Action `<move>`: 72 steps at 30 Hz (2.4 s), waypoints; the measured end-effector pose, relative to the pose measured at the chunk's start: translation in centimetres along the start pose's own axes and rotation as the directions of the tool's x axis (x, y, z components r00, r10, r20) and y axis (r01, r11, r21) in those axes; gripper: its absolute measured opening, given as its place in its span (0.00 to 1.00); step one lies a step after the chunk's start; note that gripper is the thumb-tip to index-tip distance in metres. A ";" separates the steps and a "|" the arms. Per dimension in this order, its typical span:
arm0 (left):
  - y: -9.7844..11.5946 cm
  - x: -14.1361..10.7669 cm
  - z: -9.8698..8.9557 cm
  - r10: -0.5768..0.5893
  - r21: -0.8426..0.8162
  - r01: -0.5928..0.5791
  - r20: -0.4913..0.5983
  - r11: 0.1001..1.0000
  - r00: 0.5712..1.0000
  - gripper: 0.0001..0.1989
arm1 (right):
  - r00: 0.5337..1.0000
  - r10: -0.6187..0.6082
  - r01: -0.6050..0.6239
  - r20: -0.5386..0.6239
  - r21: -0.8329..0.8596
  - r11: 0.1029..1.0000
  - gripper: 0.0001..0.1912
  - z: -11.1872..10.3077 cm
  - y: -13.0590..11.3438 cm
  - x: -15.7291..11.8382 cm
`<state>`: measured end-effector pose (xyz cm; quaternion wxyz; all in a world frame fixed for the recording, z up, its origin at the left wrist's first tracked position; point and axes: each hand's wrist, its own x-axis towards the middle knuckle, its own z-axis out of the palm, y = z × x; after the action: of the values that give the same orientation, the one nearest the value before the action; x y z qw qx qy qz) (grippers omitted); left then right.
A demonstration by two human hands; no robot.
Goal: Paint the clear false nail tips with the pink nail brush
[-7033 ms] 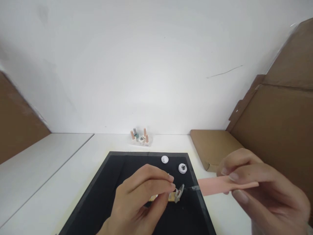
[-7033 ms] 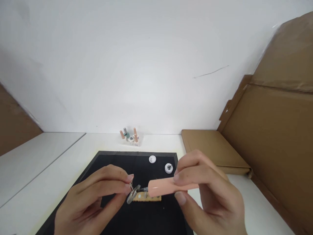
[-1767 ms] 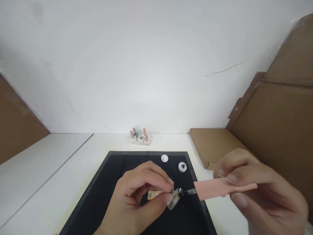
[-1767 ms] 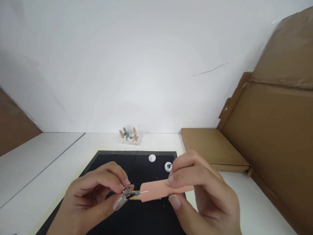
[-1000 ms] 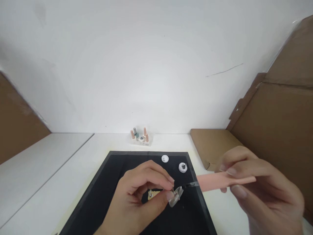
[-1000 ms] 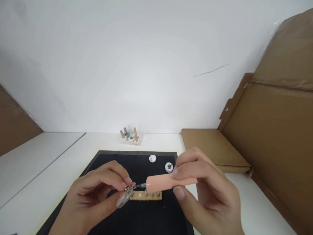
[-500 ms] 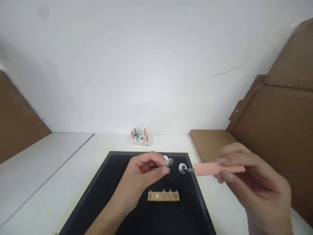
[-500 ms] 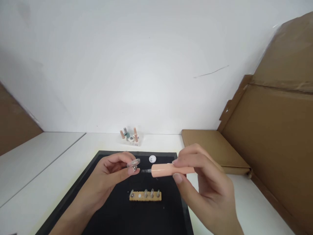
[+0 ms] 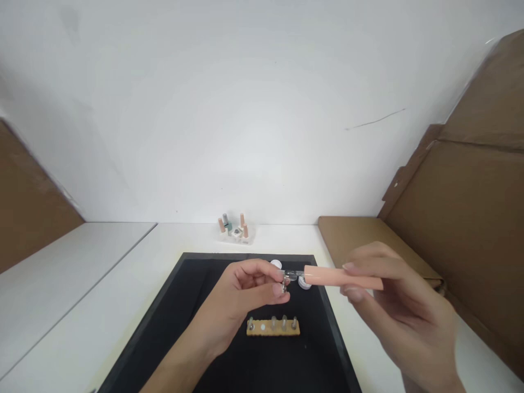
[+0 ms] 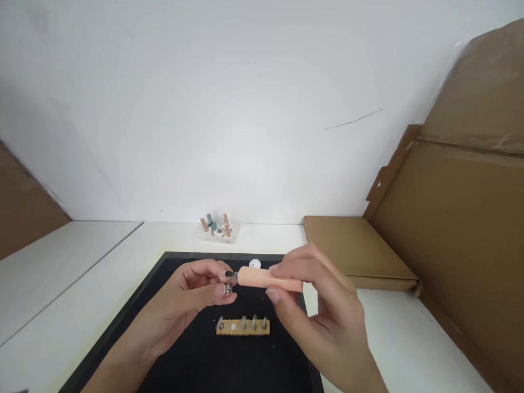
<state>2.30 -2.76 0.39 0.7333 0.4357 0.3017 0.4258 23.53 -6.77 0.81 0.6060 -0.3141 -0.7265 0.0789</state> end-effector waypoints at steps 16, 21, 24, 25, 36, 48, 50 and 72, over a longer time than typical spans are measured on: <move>0.6 -0.3 -0.1 -0.023 -0.070 0.027 0.053 0.997 0.998 0.06 | 1.000 -0.021 0.021 0.004 -0.020 1.000 0.11 -0.1 0.0 0.3; 0.8 -0.4 -0.4 -0.008 -0.089 0.013 0.057 0.996 0.998 0.05 | 0.999 -0.003 0.003 -0.038 -0.001 1.000 0.11 -0.2 -0.2 0.1; 0.8 -0.4 -0.5 0.000 -0.088 0.005 0.052 0.996 0.999 0.05 | 0.999 -0.001 0.001 -0.046 0.001 1.000 0.11 -0.2 -0.3 0.0; 0.8 -0.4 -0.5 0.001 -0.087 0.004 0.053 0.996 0.999 0.05 | 0.999 -0.003 0.003 -0.049 0.003 1.000 0.11 -0.2 -0.3 -0.1; 0.3 -0.3 -0.6 0.183 0.102 -0.190 0.075 0.976 0.980 0.04 | 0.999 -0.002 0.005 -0.045 0.067 0.998 0.10 -0.1 -0.2 0.1; -0.1 -0.4 -0.8 0.252 0.167 -0.262 0.077 0.951 0.965 0.04 | 0.999 0.037 -0.037 0.002 0.021 0.999 0.10 -0.5 -0.2 0.1; -0.2 -0.5 -0.9 0.263 0.166 -0.273 0.079 0.948 0.961 0.04 | 1.000 0.031 -0.031 -0.003 0.029 0.999 0.10 -0.5 -0.1 0.1; -0.3 -0.4 0.3 0.521 0.464 -0.462 0.003 0.755 0.854 0.14 | 0.992 -0.031 0.031 0.124 0.004 1.000 0.12 -0.9 -0.7 0.7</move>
<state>2.51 -3.30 0.26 0.4539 0.6288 0.3121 0.5488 24.10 -7.18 2.00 0.5612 -0.2967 -0.7675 0.0893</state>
